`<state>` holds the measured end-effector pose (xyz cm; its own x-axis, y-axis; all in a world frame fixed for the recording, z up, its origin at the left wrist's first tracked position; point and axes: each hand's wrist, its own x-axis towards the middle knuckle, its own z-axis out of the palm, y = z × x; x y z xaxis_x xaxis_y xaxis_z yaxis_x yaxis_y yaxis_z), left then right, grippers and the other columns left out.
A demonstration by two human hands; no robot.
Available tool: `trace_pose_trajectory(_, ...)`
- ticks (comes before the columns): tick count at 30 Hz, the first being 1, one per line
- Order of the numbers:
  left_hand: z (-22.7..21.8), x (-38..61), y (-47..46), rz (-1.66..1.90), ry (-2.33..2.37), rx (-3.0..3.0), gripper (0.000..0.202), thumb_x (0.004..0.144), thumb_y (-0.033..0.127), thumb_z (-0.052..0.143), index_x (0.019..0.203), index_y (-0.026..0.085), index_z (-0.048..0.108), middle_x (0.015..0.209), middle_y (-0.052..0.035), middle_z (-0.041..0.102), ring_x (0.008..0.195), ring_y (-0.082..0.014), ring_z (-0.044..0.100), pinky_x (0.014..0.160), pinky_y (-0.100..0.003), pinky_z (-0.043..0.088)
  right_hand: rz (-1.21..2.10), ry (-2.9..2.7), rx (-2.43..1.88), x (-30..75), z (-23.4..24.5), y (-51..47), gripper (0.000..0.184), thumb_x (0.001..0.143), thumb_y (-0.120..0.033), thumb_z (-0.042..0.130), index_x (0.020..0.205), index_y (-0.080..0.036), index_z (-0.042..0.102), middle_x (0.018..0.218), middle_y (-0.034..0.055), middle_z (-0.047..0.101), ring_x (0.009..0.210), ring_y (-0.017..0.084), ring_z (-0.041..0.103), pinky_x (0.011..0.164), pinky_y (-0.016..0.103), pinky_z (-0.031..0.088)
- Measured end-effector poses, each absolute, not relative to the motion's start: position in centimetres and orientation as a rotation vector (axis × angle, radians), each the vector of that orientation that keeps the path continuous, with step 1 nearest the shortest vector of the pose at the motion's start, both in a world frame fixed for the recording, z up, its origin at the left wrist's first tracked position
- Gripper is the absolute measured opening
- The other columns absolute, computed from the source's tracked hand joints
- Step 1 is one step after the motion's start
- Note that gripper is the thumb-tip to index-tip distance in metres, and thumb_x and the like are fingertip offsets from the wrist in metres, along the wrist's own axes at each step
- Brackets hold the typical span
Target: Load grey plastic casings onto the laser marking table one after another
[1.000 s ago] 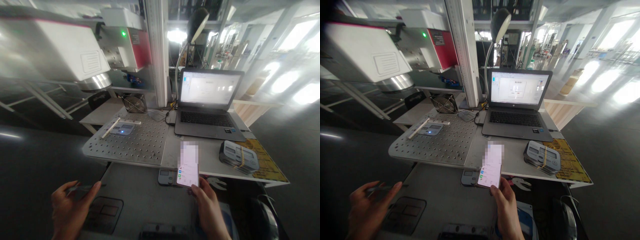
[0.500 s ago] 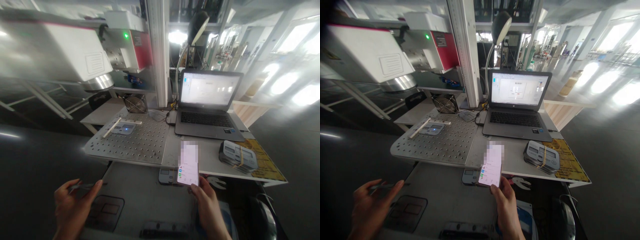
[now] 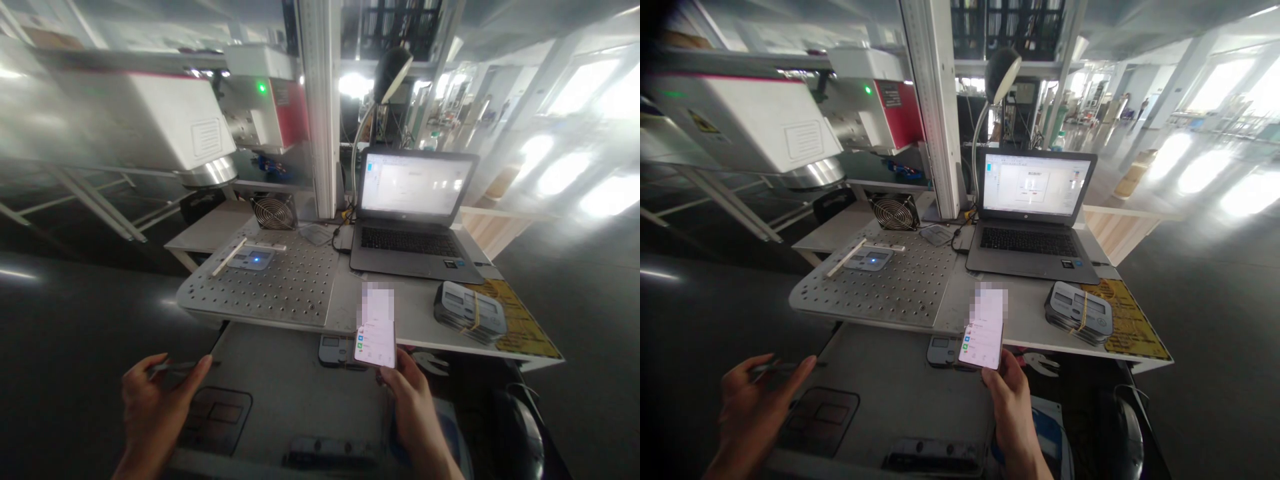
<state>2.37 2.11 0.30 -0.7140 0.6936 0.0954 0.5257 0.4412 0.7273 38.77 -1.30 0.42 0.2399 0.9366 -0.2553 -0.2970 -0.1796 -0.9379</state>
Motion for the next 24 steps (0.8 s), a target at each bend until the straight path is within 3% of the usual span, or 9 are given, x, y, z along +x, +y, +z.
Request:
trace_pose_trajectory(6,-0.2,2.3,2.1,1.219,2.416,1.056,0.077,0.056,0.060,0.079,0.116,0.023,0.049,0.128,-0.0088,0.049,0.117,-0.0344,0.058,0.100,-0.052,0.048,1.261,-0.714,-1.317,38.9,-0.3,-1.2,0.041,0.075,-0.032,0.067,0.114,-0.018,0.065,0.096,0.0023,0.075,0.094,0.022,0.064,0.082,0.029,0.046)
trace_pose_trajectory(13,0.7,3.0,2.1,1.221,2.401,1.020,0.076,0.061,0.056,0.078,0.121,0.020,0.048,0.139,-0.0135,0.047,0.121,-0.0377,0.056,0.101,-0.053,0.048,1.212,-0.769,-1.355,38.9,-0.9,-1.3,0.039,0.081,-0.044,0.066,0.110,-0.017,0.066,0.081,-0.0008,0.069,0.078,0.017,0.057,0.072,0.028,0.042)
trace_pose_trajectory(17,0.5,2.9,2.2,1.232,2.412,1.050,0.077,0.061,0.055,0.079,0.121,0.018,0.049,0.138,-0.0138,0.048,0.120,-0.0376,0.057,0.101,-0.052,0.049,1.197,-0.763,-1.362,39.0,-1.4,-1.2,0.042,0.081,-0.048,0.068,0.110,-0.018,0.066,0.088,0.0012,0.070,0.078,0.017,0.056,0.072,0.029,0.043)
trace_pose_trajectory(24,-1.1,1.6,2.3,1.288,2.393,1.071,0.078,0.057,0.053,0.082,0.120,0.019,0.051,0.136,-0.0127,0.047,0.116,-0.0346,0.057,0.100,-0.052,0.047,1.177,-0.793,-1.361,39.0,-2.6,-1.0,0.041,0.083,-0.050,0.067,0.108,-0.017,0.066,0.082,0.0001,0.068,0.072,0.015,0.051,0.068,0.027,0.042)
